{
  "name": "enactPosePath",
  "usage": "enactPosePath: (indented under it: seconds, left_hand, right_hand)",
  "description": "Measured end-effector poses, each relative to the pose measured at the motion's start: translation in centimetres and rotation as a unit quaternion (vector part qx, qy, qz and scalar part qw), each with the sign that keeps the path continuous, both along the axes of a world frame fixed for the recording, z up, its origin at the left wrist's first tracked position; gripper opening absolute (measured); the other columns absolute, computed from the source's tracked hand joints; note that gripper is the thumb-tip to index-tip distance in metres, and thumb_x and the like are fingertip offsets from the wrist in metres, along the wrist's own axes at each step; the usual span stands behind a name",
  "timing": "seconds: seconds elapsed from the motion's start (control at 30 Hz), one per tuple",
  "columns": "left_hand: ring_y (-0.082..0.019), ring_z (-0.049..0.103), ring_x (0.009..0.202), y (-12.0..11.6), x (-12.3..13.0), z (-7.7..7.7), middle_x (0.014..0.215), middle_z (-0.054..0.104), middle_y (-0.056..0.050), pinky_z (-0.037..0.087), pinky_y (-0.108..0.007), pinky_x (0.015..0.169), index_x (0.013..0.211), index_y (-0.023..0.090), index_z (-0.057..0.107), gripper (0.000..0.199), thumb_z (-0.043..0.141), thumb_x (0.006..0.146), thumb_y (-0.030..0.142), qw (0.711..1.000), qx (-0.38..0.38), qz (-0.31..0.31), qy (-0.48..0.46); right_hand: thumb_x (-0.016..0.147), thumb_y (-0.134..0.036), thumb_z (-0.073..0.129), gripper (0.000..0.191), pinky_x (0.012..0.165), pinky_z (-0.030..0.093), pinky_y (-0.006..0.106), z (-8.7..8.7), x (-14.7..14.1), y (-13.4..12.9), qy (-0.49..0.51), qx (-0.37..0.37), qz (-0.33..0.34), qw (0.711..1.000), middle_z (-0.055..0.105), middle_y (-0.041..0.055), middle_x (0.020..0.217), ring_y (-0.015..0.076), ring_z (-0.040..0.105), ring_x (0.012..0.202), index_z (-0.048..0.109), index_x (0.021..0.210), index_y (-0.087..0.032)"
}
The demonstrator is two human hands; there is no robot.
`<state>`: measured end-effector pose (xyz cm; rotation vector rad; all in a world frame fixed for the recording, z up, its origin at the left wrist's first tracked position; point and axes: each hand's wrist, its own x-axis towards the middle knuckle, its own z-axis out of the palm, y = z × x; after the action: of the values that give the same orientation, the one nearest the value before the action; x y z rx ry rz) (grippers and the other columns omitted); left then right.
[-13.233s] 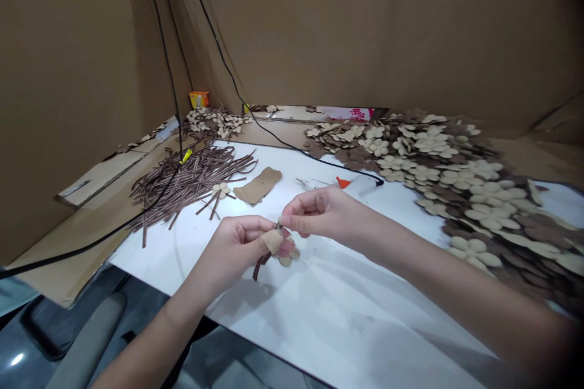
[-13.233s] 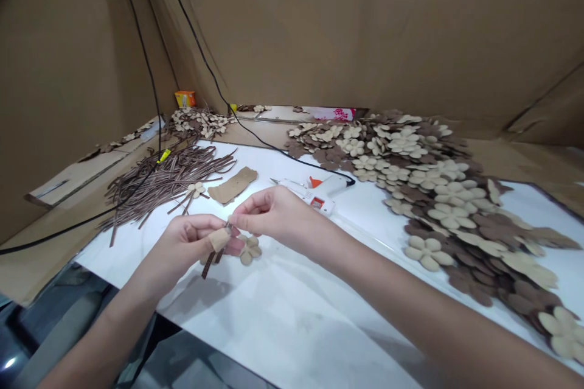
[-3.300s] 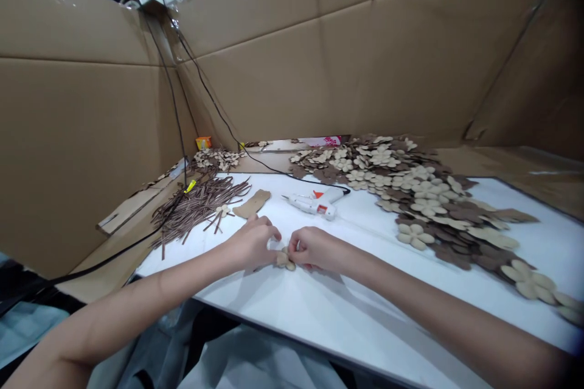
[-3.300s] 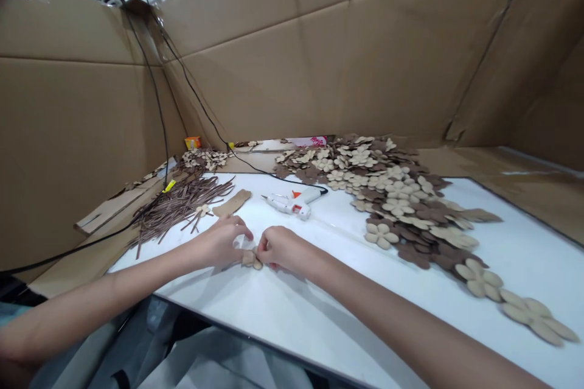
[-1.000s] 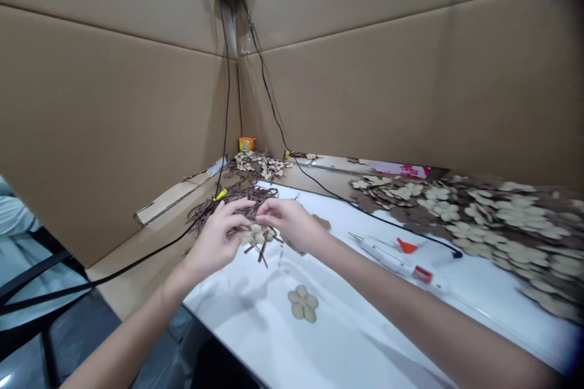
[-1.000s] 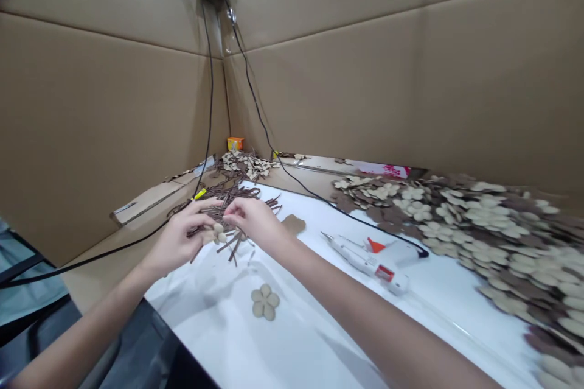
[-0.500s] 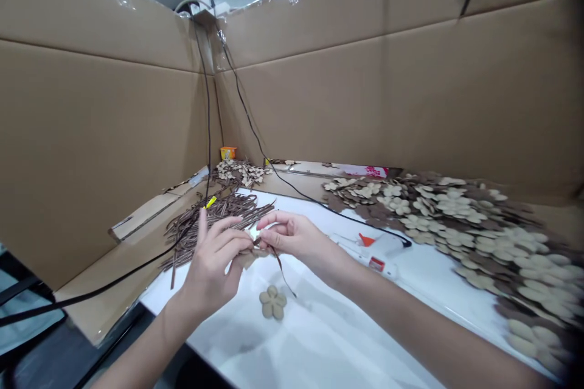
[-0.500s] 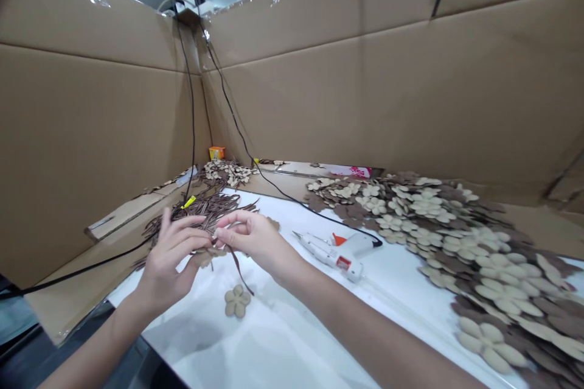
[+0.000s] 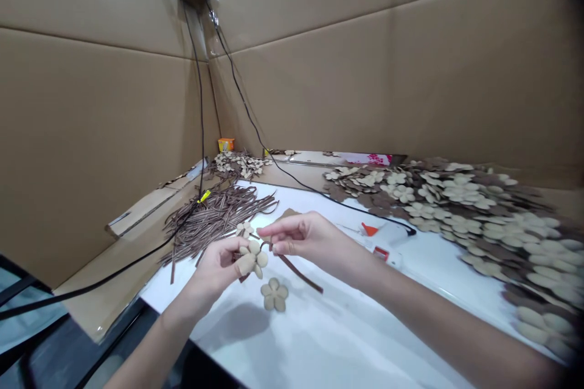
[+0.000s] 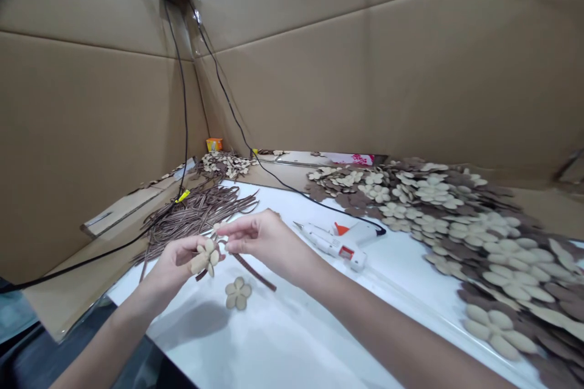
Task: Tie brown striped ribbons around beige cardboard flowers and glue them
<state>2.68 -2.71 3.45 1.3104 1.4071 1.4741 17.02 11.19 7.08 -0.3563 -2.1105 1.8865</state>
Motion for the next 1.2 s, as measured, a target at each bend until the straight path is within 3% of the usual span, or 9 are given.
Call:
enactPosePath:
  seconds: [0.2,0.37,0.53,0.73,0.9,1.07,1.2]
  left_hand:
    - [-0.010,0.048,0.065,-0.3,0.8,-0.3,0.073,0.056,-0.002,0.034,-0.019,0.055,0.079,0.015,0.066,0.019,0.068,0.076,0.033,0.989,-0.045,-0.058,-0.130]
    - [-0.015,0.058,0.076,-0.3,0.9,-0.6,0.079,0.061,-0.004,0.044,-0.026,0.072,0.087,0.015,0.068,0.021,0.070,0.074,0.030,0.961,-0.061,-0.085,-0.255]
    - [-0.018,0.062,0.071,0.0,1.7,-0.3,0.076,0.063,-0.006,0.048,-0.032,0.073,0.090,0.012,0.068,0.023,0.070,0.073,0.028,0.932,-0.078,-0.136,-0.328]
    - [-0.019,0.063,0.073,0.0,2.1,-0.5,0.077,0.065,-0.004,0.050,-0.034,0.076,0.089,0.016,0.068,0.019,0.068,0.070,0.014,0.906,-0.078,-0.130,-0.395]
    - [-0.019,0.062,0.082,0.0,1.5,-1.8,0.079,0.066,-0.005,0.047,-0.036,0.083,0.083,0.014,0.069,0.011,0.063,0.074,0.012,0.881,-0.080,-0.178,-0.431]
    - [-0.024,0.061,0.089,-0.5,1.4,-2.0,0.085,0.066,-0.008,0.044,-0.038,0.086,0.079,0.014,0.068,0.011,0.068,0.069,0.016,0.884,-0.084,-0.207,-0.411]
    - [-0.028,0.058,0.100,-1.3,0.8,-1.3,0.105,0.063,-0.011,0.039,-0.045,0.094,0.076,0.014,0.068,0.012,0.071,0.069,0.023,0.925,-0.058,-0.177,-0.333]
  right_hand:
    - [0.069,-0.022,0.070,0.010,0.063,0.043,0.024,-0.9,-0.4,0.3,0.035,0.000,0.012,0.999,0.065,0.0004,0.070,0.0101,0.055,0.063,0.072,0.075,-0.016]
    - [0.071,-0.039,0.070,0.026,0.064,0.045,0.024,-0.5,0.1,-0.8,0.032,-0.050,0.013,0.998,0.060,0.0001,0.068,0.0097,0.053,0.063,0.064,0.074,-0.013]
    - [0.078,-0.043,0.062,0.029,0.077,0.046,0.030,-0.5,0.7,-2.3,0.047,-0.072,-0.011,0.996,0.061,0.0012,0.070,0.0124,0.057,0.069,0.058,0.073,-0.015]
    - [0.082,-0.042,0.057,0.030,0.066,0.041,0.026,-0.9,0.5,-3.0,0.065,-0.035,-0.065,0.995,0.057,0.0000,0.068,0.0117,0.051,0.066,0.056,0.067,-0.016]
    - [0.082,-0.040,0.056,0.031,0.060,0.036,0.024,-1.0,0.2,-3.2,0.086,-0.001,-0.093,0.992,0.053,-0.0017,0.063,0.0110,0.045,0.061,0.054,0.062,-0.016]
    - [0.082,-0.035,0.057,0.027,0.061,0.036,0.024,-1.1,0.5,-3.2,0.112,0.034,-0.131,0.984,0.051,-0.0025,0.065,0.0113,0.046,0.064,0.053,0.063,-0.017]
    - [0.085,-0.034,0.052,0.025,0.065,0.038,0.025,-1.1,0.8,-3.1,0.113,0.101,-0.158,0.976,0.056,-0.0001,0.072,0.0140,0.051,0.071,0.055,0.068,-0.017]
